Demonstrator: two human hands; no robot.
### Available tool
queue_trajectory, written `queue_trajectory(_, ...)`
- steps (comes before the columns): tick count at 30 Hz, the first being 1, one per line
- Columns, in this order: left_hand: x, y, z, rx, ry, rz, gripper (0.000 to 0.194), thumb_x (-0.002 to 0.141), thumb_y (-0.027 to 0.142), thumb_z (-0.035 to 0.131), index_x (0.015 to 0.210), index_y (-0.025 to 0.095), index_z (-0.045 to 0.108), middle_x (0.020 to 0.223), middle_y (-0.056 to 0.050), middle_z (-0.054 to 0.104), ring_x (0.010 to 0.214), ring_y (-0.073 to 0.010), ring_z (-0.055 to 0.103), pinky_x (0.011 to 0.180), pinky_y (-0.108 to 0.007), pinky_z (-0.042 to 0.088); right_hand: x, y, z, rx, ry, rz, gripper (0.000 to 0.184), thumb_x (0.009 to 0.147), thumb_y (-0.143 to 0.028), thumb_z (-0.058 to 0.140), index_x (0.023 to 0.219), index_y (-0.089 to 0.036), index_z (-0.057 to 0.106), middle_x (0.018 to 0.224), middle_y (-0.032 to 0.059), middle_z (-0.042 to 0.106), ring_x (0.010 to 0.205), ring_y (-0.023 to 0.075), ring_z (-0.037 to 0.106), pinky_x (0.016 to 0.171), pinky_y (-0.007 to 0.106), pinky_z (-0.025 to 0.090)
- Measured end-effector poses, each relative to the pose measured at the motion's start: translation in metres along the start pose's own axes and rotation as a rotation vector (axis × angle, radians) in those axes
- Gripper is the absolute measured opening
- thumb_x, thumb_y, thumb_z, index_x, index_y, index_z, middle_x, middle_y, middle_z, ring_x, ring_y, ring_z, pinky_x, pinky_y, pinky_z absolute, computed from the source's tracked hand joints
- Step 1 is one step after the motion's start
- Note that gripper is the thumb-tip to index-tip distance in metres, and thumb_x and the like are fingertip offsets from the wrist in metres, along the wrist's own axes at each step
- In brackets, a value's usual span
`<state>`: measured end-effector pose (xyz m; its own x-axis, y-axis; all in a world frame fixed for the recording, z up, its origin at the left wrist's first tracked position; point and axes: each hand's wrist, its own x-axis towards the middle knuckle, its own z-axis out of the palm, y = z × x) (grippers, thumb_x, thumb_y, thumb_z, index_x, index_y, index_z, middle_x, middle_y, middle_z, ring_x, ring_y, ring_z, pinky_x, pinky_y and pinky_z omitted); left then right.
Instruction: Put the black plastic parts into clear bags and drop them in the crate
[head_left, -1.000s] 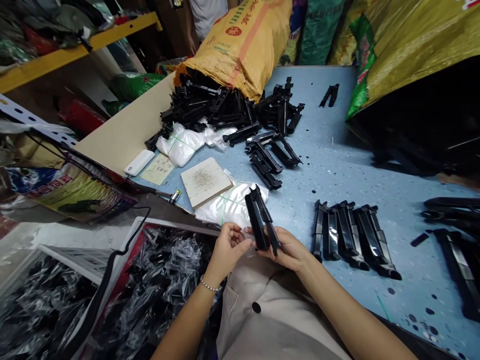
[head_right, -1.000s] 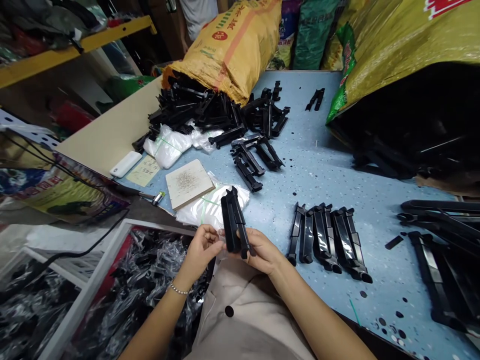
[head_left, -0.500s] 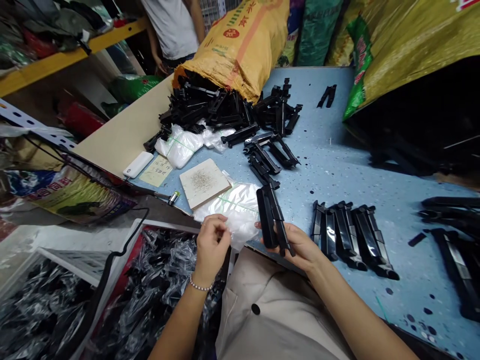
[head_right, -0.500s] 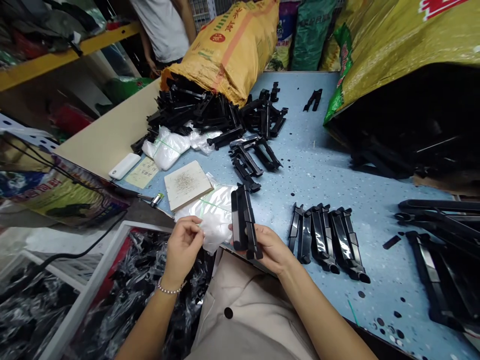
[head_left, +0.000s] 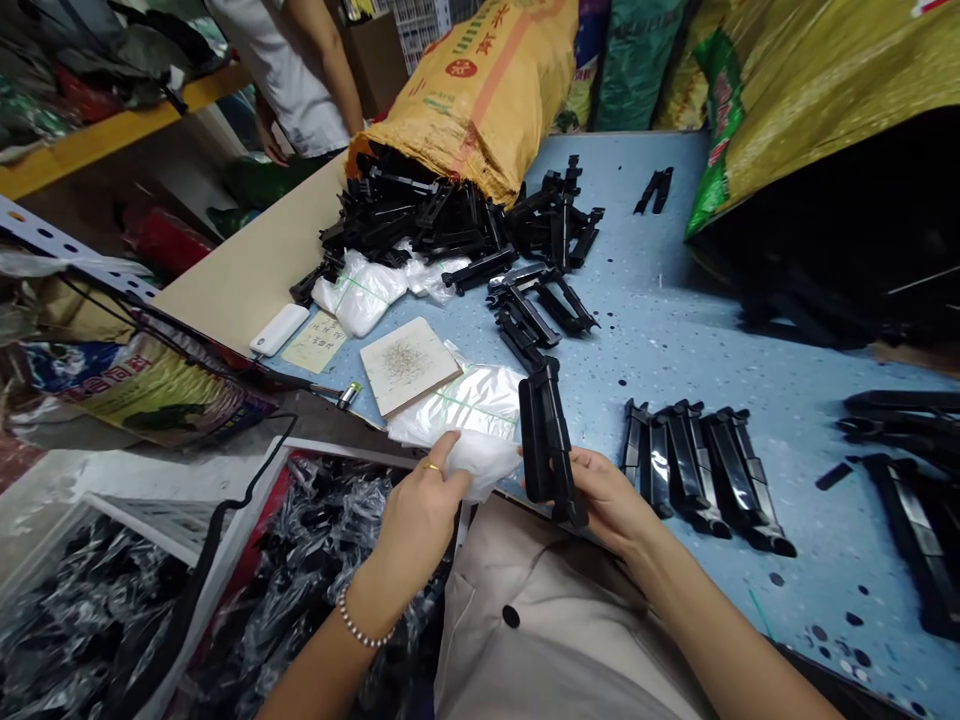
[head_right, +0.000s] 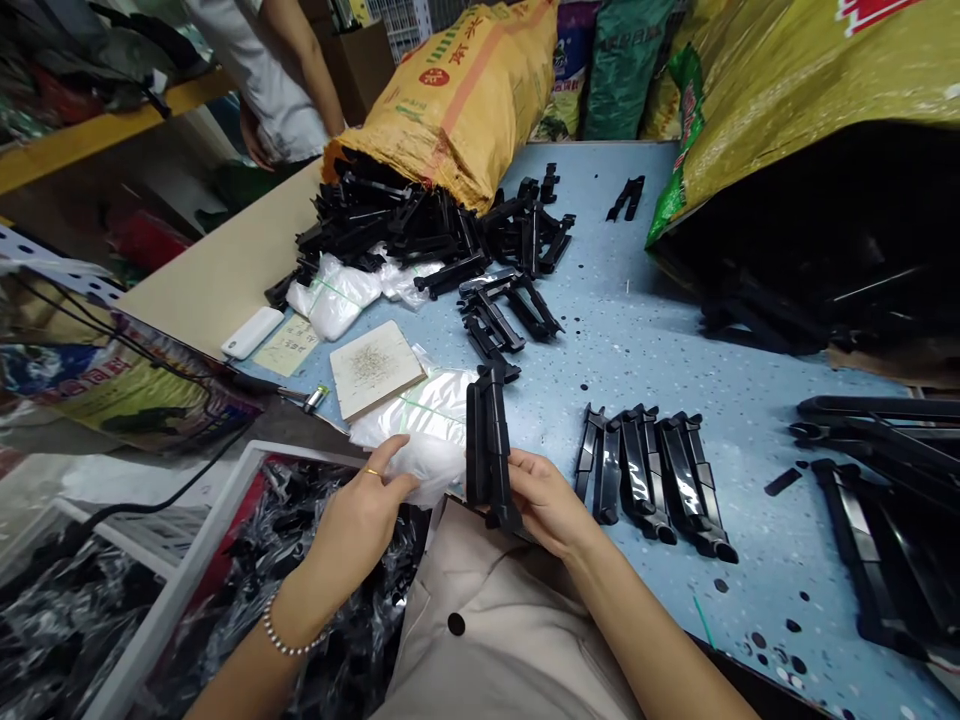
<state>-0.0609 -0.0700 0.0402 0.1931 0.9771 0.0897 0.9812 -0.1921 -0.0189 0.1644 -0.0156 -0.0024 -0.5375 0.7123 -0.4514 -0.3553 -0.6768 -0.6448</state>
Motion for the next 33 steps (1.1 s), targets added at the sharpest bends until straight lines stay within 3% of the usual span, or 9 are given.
queue_trajectory(5, 0.001, -0.005, -0.001, -0.078, 0.072, -0.116, 0.04, 0.081, 0.013, 0.045, 0.114, 0.025, 0.064, 0.131, -0.004, 0.058, 0.086, -0.0107, 0.065, 0.07, -0.021, 0.054, 0.002, 0.002, -0.003, -0.047, -0.002, -0.01, 0.052, 0.066, -0.039, 0.081, 0.108, -0.01, 0.069, 0.088, 0.0104, 0.068, 0.077, 0.0146, 0.066, 0.071, 0.022, 0.054)
queue_trajectory(10, 0.01, -0.001, 0.011, -0.409, 0.123, -0.206, 0.031, 0.086, 0.021, 0.046, 0.108, 0.02, 0.068, 0.114, -0.004, 0.065, 0.098, -0.0092, 0.064, 0.093, -0.022, 0.053, -0.024, -0.005, -0.003, 0.014, 0.011, -0.007, 0.043, 0.072, -0.036, 0.078, 0.106, -0.012, 0.065, 0.091, 0.0087, 0.068, 0.079, 0.0146, 0.066, 0.069, 0.022, 0.055)
queue_trajectory(15, 0.009, 0.005, 0.021, -0.631, 0.031, -0.174, 0.054, 0.079, 0.011, 0.048, 0.132, 0.02, 0.052, 0.133, -0.01, 0.051, 0.104, -0.0089, 0.061, 0.094, -0.022, 0.054, -0.061, 0.025, 0.001, 0.261, -0.329, 0.457, 0.037, 0.088, -0.038, 0.059, 0.106, -0.007, 0.06, 0.082, 0.0114, 0.066, 0.065, 0.0148, 0.067, 0.055, 0.019, 0.054)
queue_trajectory(18, 0.001, 0.006, 0.024, -0.611, 0.021, -0.15, 0.065, 0.08, 0.009, 0.046, 0.143, 0.023, 0.038, 0.142, -0.012, 0.042, 0.109, -0.01, 0.06, 0.096, -0.024, 0.054, -0.053, 0.047, -0.003, 0.458, -0.338, 0.613, 0.037, 0.096, -0.036, 0.045, 0.11, -0.004, 0.056, 0.086, 0.0106, 0.066, 0.07, 0.007, 0.067, 0.06, 0.008, 0.052)
queue_trajectory(21, -0.012, 0.011, 0.024, -0.544, 0.021, -0.024, 0.067, 0.084, 0.013, 0.042, 0.148, 0.024, 0.025, 0.147, -0.013, 0.036, 0.118, -0.0124, 0.057, 0.097, -0.024, 0.054, -0.032, 0.052, -0.003, 0.523, -0.247, 0.592, 0.033, 0.096, -0.035, 0.049, 0.108, -0.006, 0.055, 0.082, 0.0054, 0.065, 0.064, 0.0016, 0.064, 0.058, 0.002, 0.048)
queue_trajectory(24, -0.022, 0.015, 0.023, -0.499, 0.017, 0.137, 0.072, 0.085, 0.011, 0.039, 0.152, 0.023, 0.013, 0.149, -0.014, 0.033, 0.137, -0.0162, 0.042, 0.109, -0.027, 0.047, -0.016, 0.043, 0.011, 0.232, -0.157, 0.411, 0.032, 0.085, -0.034, 0.066, 0.098, -0.007, 0.056, 0.075, 0.0042, 0.063, 0.059, 0.0064, 0.064, 0.054, 0.008, 0.051)
queue_trajectory(27, -0.025, 0.008, 0.021, -0.488, 0.05, 0.133, 0.073, 0.086, 0.011, 0.039, 0.152, 0.024, 0.011, 0.15, -0.013, 0.033, 0.137, -0.0149, 0.043, 0.111, -0.026, 0.046, -0.012, 0.032, 0.026, -0.008, -0.158, 0.291, 0.038, 0.078, -0.039, 0.072, 0.093, -0.007, 0.058, 0.068, 0.0038, 0.061, 0.053, 0.0098, 0.062, 0.045, 0.012, 0.049)
queue_trajectory(31, -0.029, -0.006, 0.015, -0.345, 0.208, 0.086, 0.077, 0.084, 0.011, 0.043, 0.152, 0.022, 0.01, 0.147, -0.014, 0.036, 0.136, -0.0147, 0.043, 0.108, -0.023, 0.048, -0.014, 0.029, 0.03, 0.288, -0.288, 0.378, 0.039, 0.079, -0.037, 0.071, 0.1, -0.006, 0.06, 0.071, 0.0031, 0.06, 0.048, 0.0006, 0.053, 0.04, 0.002, 0.039)
queue_trajectory(33, -0.035, -0.004, 0.007, -0.284, 0.278, 0.154, 0.078, 0.082, 0.009, 0.046, 0.152, 0.017, 0.011, 0.143, -0.015, 0.04, 0.137, -0.0146, 0.041, 0.109, -0.023, 0.048, -0.015, 0.034, 0.028, 0.39, -0.346, 0.412, 0.035, 0.081, -0.034, 0.07, 0.102, -0.007, 0.059, 0.072, 0.0031, 0.06, 0.05, 0.0, 0.052, 0.042, 0.002, 0.039)
